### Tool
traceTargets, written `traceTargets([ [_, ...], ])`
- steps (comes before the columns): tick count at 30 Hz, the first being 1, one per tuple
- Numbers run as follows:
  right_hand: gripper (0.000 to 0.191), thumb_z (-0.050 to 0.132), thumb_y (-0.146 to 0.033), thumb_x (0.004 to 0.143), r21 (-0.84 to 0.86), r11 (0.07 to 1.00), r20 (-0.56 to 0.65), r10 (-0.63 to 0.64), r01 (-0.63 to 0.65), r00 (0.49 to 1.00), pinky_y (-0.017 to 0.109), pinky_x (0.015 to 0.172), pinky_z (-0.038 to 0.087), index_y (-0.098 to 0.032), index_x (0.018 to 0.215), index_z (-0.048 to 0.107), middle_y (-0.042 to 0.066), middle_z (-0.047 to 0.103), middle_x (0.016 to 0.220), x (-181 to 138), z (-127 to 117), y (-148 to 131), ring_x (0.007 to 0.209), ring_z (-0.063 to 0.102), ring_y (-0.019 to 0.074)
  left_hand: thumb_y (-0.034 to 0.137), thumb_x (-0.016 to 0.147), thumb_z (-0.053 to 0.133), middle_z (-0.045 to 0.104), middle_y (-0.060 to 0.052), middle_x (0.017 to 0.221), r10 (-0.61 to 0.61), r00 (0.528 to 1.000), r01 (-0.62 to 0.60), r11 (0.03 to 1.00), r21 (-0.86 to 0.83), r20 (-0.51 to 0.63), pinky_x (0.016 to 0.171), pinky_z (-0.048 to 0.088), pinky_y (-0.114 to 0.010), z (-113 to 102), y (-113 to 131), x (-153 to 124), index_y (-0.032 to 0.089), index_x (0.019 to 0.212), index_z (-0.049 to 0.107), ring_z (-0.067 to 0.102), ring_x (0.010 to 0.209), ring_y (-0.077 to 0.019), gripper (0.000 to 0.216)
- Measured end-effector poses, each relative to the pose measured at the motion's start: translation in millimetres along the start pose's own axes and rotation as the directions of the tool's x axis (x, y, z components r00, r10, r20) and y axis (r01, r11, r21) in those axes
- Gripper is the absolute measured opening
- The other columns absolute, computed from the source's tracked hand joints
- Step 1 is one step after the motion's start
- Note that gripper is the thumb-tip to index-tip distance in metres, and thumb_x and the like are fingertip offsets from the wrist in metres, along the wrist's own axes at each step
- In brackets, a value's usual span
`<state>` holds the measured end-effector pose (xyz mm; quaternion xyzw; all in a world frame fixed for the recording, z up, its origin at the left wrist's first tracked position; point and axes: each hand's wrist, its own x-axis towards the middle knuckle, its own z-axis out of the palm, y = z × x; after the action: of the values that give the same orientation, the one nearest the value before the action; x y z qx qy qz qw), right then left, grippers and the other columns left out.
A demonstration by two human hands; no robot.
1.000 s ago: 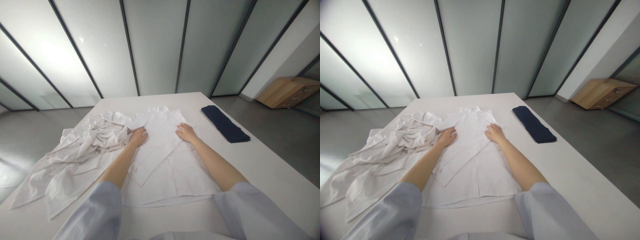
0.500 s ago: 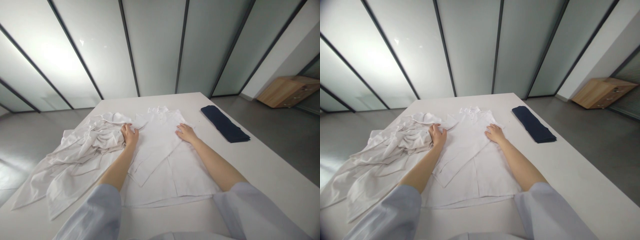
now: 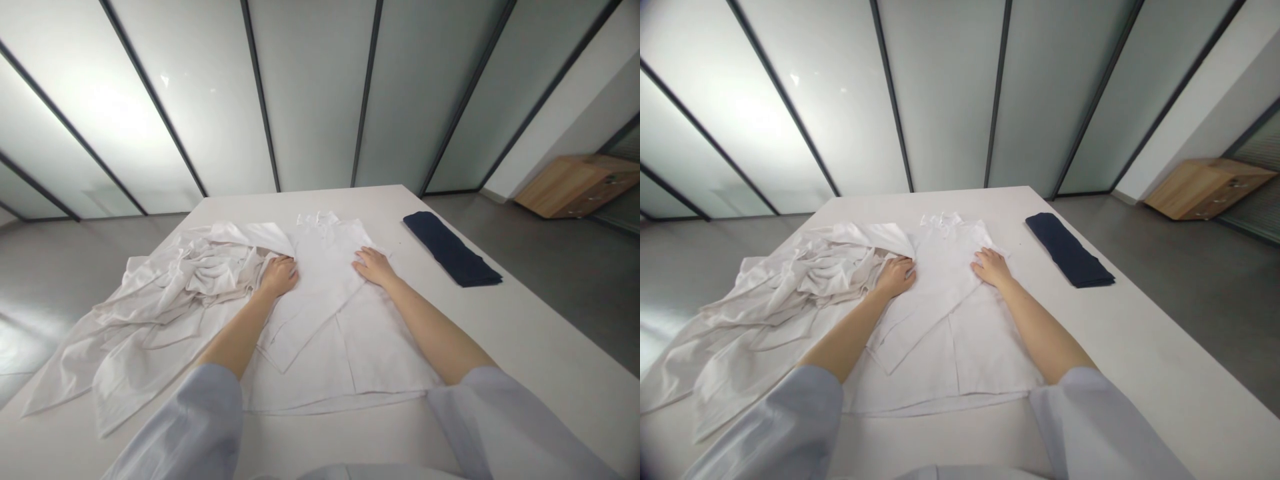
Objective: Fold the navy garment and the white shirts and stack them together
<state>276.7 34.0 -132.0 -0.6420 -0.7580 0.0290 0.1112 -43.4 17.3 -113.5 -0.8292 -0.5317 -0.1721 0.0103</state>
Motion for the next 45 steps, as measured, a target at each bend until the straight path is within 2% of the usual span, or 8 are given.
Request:
traceTargets([
  [3, 0.048, 0.049, -0.041, 0.092, -0.004, 1.000, -0.002, -0.008, 0.008, 1.000, 0.041, 0.110, 0.033, -0.020, 0.134, 0.056, 0.012, 0.047, 0.147, 0.0, 0.3, -0.2, 0.135, 0.042, 0.0278, 0.029, 0.084, 0.050, 0.066, -0.010, 0.120, 0.008, 0.999, -0.008, 1.000, -0.013, 0.048, 0.104, 0.043, -0.037, 1.2, 2.5, 0.4, 0.019, 0.110, 0.067, 0.058, 0.115, -0.0242, 0.032],
  [9, 0.045, 0.047, -0.038, 0.092, -0.034, 0.999, -0.023, -0.005, 0.004, 1.000, 0.042, 0.107, 0.036, -0.020, 0.132, 0.057, 0.013, 0.049, 0.144, -2.8, -5.4, -7.2, 0.133, 0.044, 0.0278, 0.032, 0.084, 0.052, 0.046, -0.013, 0.146, -0.082, 0.996, 0.083, 0.997, -0.005, 0.032, 0.109, 0.039, -0.037, 5.4, -0.6, 1.5, 0.018, 0.134, 0.051, 0.046, 0.132, -0.0262, 0.052],
  [15, 0.034, 0.054, -0.037, 0.086, -0.202, 0.979, 0.128, -0.011, 0.037, 0.992, 0.039, 0.094, 0.044, -0.021, 0.114, 0.068, 0.014, 0.066, 0.121, 18.5, -39.7, -29.4, 0.113, 0.059, 0.0294, 0.033, 0.087, 0.048, 0.044, -0.015, 0.149, -0.051, 0.995, 0.049, 0.998, 0.030, 0.084, 0.111, 0.034, -0.040, 6.4, 0.8, 4.1, 0.013, 0.144, 0.039, 0.042, 0.135, -0.0291, 0.061],
  [23, 0.028, 0.055, -0.034, 0.091, 0.105, 0.948, -0.037, -0.297, 0.299, 0.954, 0.028, 0.095, 0.042, -0.019, 0.110, 0.070, 0.007, 0.069, 0.114, 65.7, -40.1, -142.4, 0.108, 0.059, 0.0198, 0.029, 0.089, 0.044, 0.064, -0.010, 0.125, 0.047, 0.993, -0.052, 0.998, 0.044, 0.112, 0.106, 0.039, -0.038, 3.2, 3.5, 4.0, 0.018, 0.128, 0.057, 0.051, 0.122, -0.0267, 0.043],
  [27, 0.030, 0.060, -0.044, 0.088, 0.127, 0.945, -0.043, -0.299, 0.302, 0.953, 0.028, 0.092, 0.043, -0.023, 0.105, 0.073, 0.004, 0.068, 0.113, 76.3, -19.8, -193.9, 0.105, 0.059, 0.0195, 0.030, 0.088, 0.045, 0.068, -0.013, 0.113, 0.049, 0.991, -0.054, 0.998, 0.041, 0.121, 0.102, 0.042, -0.043, 2.4, 5.1, 3.0, 0.017, 0.105, 0.066, 0.055, 0.115, -0.0297, 0.030],
  [31, 0.022, 0.061, -0.038, 0.087, 0.146, 0.956, -0.061, -0.246, 0.253, 0.967, 0.027, 0.085, 0.044, -0.022, 0.093, 0.075, 0.003, 0.072, 0.099, 85.2, -8.2, -215.3, 0.096, 0.062, 0.0190, 0.030, 0.088, 0.045, 0.068, -0.014, 0.109, 0.015, 0.991, -0.024, 0.998, 0.060, 0.136, 0.096, 0.045, -0.044, -0.9, 7.5, 1.7, 0.017, 0.097, 0.067, 0.054, 0.116, -0.0323, 0.027],
  [37, 0.032, 0.040, -0.024, 0.091, 0.210, 0.976, -0.191, -0.023, 0.064, 0.981, 0.028, 0.082, 0.045, -0.017, 0.099, 0.070, 0.009, 0.070, 0.104, 95.5, -6.1, -192.5, 0.095, 0.062, 0.0200, 0.033, 0.089, 0.046, 0.066, -0.013, 0.118, 0.001, 0.988, -0.006, 0.999, 0.032, 0.153, 0.095, 0.046, -0.043, -3.6, 8.7, 1.2, 0.017, 0.118, 0.061, 0.053, 0.116, -0.0307, 0.037],
  [45, 0.028, 0.045, -0.028, 0.084, 0.294, 0.918, -0.097, 0.305, -0.266, 0.947, 0.032, 0.079, 0.047, -0.021, 0.093, 0.070, 0.008, 0.072, 0.095, 74.0, -5.6, -87.4, 0.092, 0.064, 0.0251, 0.035, 0.090, 0.047, 0.049, -0.008, 0.146, -0.025, 0.992, 0.019, 0.999, 0.051, 0.122, 0.106, 0.038, -0.050, 1.6, 8.6, 0.3, 0.023, 0.131, 0.055, 0.040, 0.133, -0.0315, 0.043],
])
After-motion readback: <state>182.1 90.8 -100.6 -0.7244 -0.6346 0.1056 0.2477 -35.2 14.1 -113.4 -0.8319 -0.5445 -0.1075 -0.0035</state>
